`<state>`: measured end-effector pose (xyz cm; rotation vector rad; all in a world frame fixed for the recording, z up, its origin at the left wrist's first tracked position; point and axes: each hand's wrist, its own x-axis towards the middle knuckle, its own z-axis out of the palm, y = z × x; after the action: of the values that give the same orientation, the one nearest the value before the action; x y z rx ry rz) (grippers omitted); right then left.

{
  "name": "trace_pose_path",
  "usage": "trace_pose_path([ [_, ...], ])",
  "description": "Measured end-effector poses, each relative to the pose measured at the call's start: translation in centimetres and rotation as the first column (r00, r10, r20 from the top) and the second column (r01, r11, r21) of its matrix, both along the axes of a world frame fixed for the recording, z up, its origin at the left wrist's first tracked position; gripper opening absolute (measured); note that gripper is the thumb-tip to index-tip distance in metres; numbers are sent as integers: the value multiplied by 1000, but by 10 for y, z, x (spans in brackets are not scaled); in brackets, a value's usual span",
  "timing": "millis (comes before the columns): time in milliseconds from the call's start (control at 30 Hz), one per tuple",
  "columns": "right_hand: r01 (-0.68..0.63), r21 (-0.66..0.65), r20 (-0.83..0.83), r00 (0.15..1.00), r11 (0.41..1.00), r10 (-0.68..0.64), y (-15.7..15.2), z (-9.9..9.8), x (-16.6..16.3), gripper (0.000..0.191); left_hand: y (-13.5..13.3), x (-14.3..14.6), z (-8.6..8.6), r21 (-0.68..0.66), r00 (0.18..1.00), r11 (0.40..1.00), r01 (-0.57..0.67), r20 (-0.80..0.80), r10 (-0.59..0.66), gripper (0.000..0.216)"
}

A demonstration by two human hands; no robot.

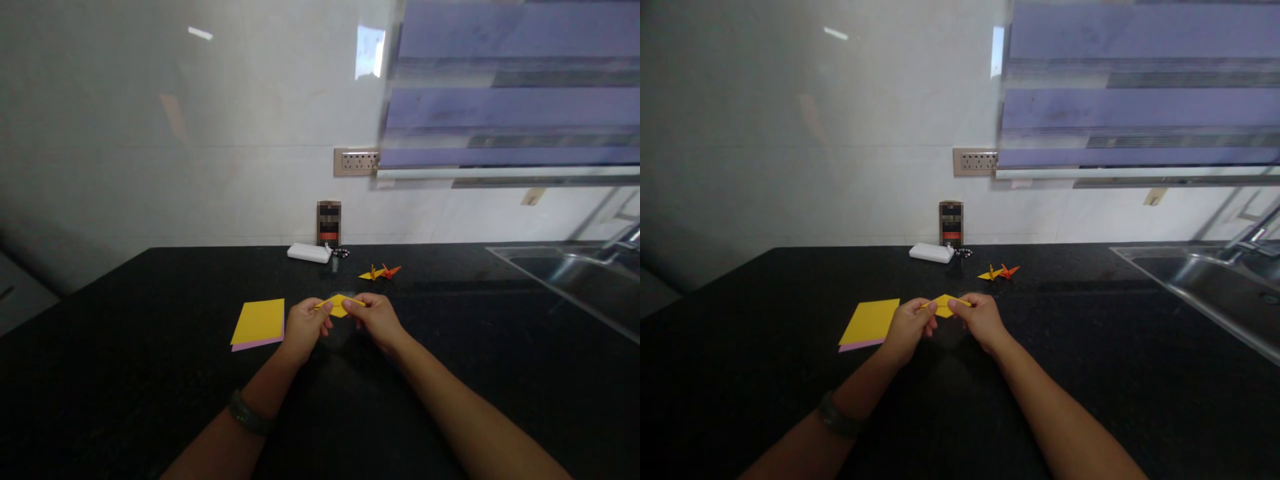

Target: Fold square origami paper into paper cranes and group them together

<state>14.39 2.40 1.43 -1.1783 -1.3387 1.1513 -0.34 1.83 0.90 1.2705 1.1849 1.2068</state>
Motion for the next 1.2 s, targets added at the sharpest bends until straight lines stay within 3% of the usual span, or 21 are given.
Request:
trace_pose_path([
  [100, -3, -6, -29, 1000, 1000, 3, -2, 0, -3, 28, 2, -1, -1, 31, 993, 998, -47, 105, 44, 29],
  [267, -175, -60, 66, 982, 983, 179, -8, 0, -7, 25, 6, -3, -5, 44, 961, 985, -168, 229, 154, 35],
  [433, -288, -135, 178, 934, 948, 309, -13, 2, -8, 26, 8, -5, -3, 28, 943, 981, -194, 282, 178, 44],
  [533, -259, -107, 155, 949, 960, 273, -13, 3, -9, 29, 8, -6, -1, 5, 928, 983, -185, 329, 173, 45],
  [733, -184, -34, 110, 976, 982, 187, -10, -3, -11, 30, 3, -4, -3, -50, 948, 995, 86, 311, -66, 36],
  [867, -225, -23, 146, 963, 974, 226, -8, -9, -12, 27, 3, -2, -9, -59, 952, 994, 87, 298, -65, 30],
  [1200, -137, 32, 167, 977, 990, 130, -7, -10, -13, 24, 1, 0, -6, -71, 942, 993, 98, 327, -69, 28],
])
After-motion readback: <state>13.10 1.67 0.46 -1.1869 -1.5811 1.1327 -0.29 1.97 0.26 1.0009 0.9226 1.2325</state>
